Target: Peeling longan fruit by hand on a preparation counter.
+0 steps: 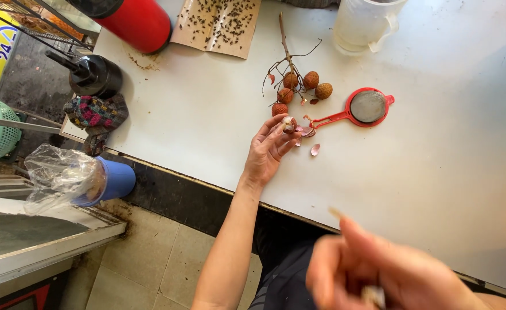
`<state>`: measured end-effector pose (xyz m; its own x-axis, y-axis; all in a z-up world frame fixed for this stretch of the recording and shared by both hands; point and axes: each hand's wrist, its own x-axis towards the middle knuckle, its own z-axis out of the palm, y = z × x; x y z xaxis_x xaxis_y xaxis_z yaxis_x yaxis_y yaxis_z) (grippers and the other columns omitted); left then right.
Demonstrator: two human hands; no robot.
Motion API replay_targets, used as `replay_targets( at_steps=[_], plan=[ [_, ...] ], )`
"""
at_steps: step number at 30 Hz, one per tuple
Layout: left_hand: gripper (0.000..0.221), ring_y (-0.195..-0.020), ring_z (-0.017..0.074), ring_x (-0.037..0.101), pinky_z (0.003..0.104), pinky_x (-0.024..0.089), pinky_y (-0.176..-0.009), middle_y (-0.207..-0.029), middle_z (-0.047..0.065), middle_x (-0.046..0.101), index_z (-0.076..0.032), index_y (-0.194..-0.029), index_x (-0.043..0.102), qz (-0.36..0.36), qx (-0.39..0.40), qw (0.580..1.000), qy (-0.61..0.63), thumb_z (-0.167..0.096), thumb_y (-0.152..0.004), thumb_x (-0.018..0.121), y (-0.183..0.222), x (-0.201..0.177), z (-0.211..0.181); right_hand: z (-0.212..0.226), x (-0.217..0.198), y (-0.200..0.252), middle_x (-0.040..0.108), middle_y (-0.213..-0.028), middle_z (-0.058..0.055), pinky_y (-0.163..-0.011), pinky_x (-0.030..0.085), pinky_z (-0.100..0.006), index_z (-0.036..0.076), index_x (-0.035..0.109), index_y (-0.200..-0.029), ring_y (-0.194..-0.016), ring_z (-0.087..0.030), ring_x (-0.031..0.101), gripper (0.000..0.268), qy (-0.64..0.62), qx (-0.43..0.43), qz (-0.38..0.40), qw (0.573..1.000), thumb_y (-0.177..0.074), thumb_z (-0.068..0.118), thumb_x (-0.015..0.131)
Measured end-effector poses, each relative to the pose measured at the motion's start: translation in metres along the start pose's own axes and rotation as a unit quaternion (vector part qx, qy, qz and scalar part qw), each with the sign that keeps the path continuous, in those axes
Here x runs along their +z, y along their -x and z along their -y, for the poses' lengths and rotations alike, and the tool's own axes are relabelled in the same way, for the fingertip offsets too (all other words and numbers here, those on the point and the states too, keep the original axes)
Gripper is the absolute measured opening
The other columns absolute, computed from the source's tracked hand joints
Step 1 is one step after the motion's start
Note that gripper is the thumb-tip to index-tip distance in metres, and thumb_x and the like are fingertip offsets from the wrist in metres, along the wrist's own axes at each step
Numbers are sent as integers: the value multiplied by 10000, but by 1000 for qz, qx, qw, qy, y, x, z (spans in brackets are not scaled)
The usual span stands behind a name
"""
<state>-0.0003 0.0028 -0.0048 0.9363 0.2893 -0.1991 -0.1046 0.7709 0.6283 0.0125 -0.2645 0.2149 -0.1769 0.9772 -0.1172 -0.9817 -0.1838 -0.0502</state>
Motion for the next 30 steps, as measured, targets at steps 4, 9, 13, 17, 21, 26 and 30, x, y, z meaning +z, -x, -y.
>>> replay_targets(
  at_steps=[4,9,13,17,21,26,30],
  plan=[
    [370,-1062,232,723,335,630,-907,-1185,118,697,-4,-1388,549,3,10,1000,15,-127,-1045,619,-2,1,1,51,-57,-56,522,-868,-42,-585,371,-263,-39,605,-1073,-661,-106,410,462,34,-231,-111,966,-1164,368,405],
    [400,-1068,244,719,359,611,-928,-1236,152,699,-18,-1416,545,13,6,1000,12,-140,-1041,612,1,0,-2,102,-164,-106,670,-1186,-6,-832,494,-212,85,613,-1350,-1026,-61,643,388,272,-383,-366,803,-1049,298,491],
    [412,-1122,272,722,390,604,-966,-1263,155,684,-4,-1403,545,10,13,1000,5,-129,-1018,621,0,-4,3,95,-134,-122,712,-1096,-73,-555,548,-319,46,669,-1279,-903,-129,658,388,572,-359,-440,592,-982,292,626],
    [391,-1186,232,681,395,593,-1028,-1309,140,671,6,-1383,558,13,27,999,-13,-104,-1019,648,0,-3,5,90,-138,-126,778,-862,-62,-678,548,-277,17,761,-1098,-771,-120,724,314,679,-371,-412,480,-945,290,757],
    [367,-1138,245,683,392,594,-1006,-1276,144,669,-12,-1354,575,29,28,999,-24,-74,-1004,666,-3,-8,9,92,-147,-125,787,-887,-70,-654,545,-261,22,767,-1090,-752,-134,710,281,646,-384,-413,515,-960,269,726],
    [355,-1134,260,692,384,600,-1004,-1266,112,651,-23,-1325,584,22,30,999,-35,-63,-985,677,-2,-7,8,91,-147,-124,748,-890,-117,-623,516,-312,-2,767,-1044,-719,-175,681,236,710,-394,-405,420,-1011,217,685],
    [352,-1129,272,695,375,604,-996,-1273,128,654,-15,-1317,587,20,22,999,-43,-48,-979,679,0,-3,5,89,-156,-125,728,-887,-142,-645,523,-336,-22,746,-999,-727,-195,674,241,731,-401,-432,343,-1008,214,695]
  ],
)
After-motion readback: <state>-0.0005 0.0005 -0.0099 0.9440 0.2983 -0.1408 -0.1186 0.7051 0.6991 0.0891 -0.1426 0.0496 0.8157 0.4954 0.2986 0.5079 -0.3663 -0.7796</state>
